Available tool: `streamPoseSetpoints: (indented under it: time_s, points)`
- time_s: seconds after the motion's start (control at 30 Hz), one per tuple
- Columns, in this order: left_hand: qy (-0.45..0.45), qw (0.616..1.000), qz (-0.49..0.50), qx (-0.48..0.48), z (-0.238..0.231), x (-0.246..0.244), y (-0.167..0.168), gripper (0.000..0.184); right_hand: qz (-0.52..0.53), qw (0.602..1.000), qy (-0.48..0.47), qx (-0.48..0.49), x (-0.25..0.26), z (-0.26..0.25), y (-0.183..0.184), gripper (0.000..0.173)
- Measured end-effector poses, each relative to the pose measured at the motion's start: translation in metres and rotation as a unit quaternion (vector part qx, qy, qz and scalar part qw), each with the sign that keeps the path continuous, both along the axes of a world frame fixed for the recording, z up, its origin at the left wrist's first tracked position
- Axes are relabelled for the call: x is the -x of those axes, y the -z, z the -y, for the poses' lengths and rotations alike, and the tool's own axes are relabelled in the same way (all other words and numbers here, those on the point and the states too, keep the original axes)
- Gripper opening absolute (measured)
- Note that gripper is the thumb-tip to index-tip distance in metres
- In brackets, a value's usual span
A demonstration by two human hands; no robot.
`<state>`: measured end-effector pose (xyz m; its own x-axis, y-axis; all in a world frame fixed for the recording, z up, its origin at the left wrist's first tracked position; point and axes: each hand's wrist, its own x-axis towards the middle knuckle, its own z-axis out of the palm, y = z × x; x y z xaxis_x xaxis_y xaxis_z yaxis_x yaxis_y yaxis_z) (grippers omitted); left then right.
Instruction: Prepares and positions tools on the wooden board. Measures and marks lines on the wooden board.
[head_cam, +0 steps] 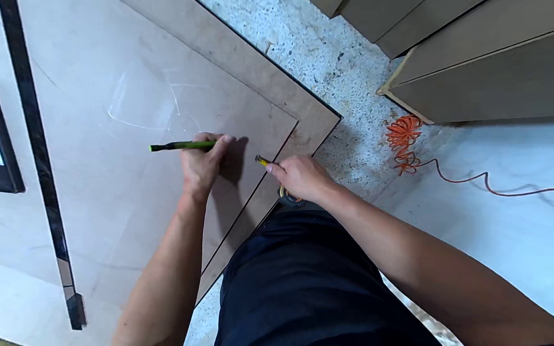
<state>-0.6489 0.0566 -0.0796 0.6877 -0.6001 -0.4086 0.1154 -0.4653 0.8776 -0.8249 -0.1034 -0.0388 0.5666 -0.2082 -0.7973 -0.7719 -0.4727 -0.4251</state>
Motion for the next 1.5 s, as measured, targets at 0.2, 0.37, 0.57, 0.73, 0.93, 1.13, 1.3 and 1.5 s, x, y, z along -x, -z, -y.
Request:
streamPoseSetpoints:
  time_s: [0.2,0.37,0.57,0.73,0.93,1.13,1.3,1.5]
  points:
    - [-0.012,0.999,0.044,-0.019,-0.019,0.012,-0.004,0.029,0.026,0.993,0.034,-0.111,0.081,-0.006,0.002,0.051]
    - [-0.004,0.999,-0.004,0.049,0.01,0.01,-0.001,0.013,-0.008,0.991,0.065,-0.117,0.099,-0.004,0.007,0.05]
    - [-0.057,0.996,-0.002,0.073,0.061,0.012,0.005,0.008,-0.015,0.993,0.064,-0.103,0.095,0.005,0.005,0.05]
    - [-0.035,0.997,0.021,0.069,0.073,0.013,0.008,0.008,-0.026,0.993,0.059,-0.094,0.105,0.01,0.008,0.05]
    - [-0.059,0.996,0.024,0.061,0.075,0.018,0.01,0.009,-0.05,0.992,0.058,-0.105,0.109,0.012,0.013,0.05]
    - [-0.086,0.995,0.032,0.033,0.082,0.023,0.007,0.008,-0.06,0.99,0.047,-0.115,0.101,0.014,0.011,0.05]
    - [-0.11,0.993,0.032,0.04,0.083,0.024,0.01,0.007,-0.044,0.991,0.05,-0.114,0.102,0.017,0.014,0.051]
    - [-0.096,0.994,0.033,0.036,0.083,0.024,0.01,0.007,-0.045,0.991,0.054,-0.113,0.105,0.019,0.015,0.051]
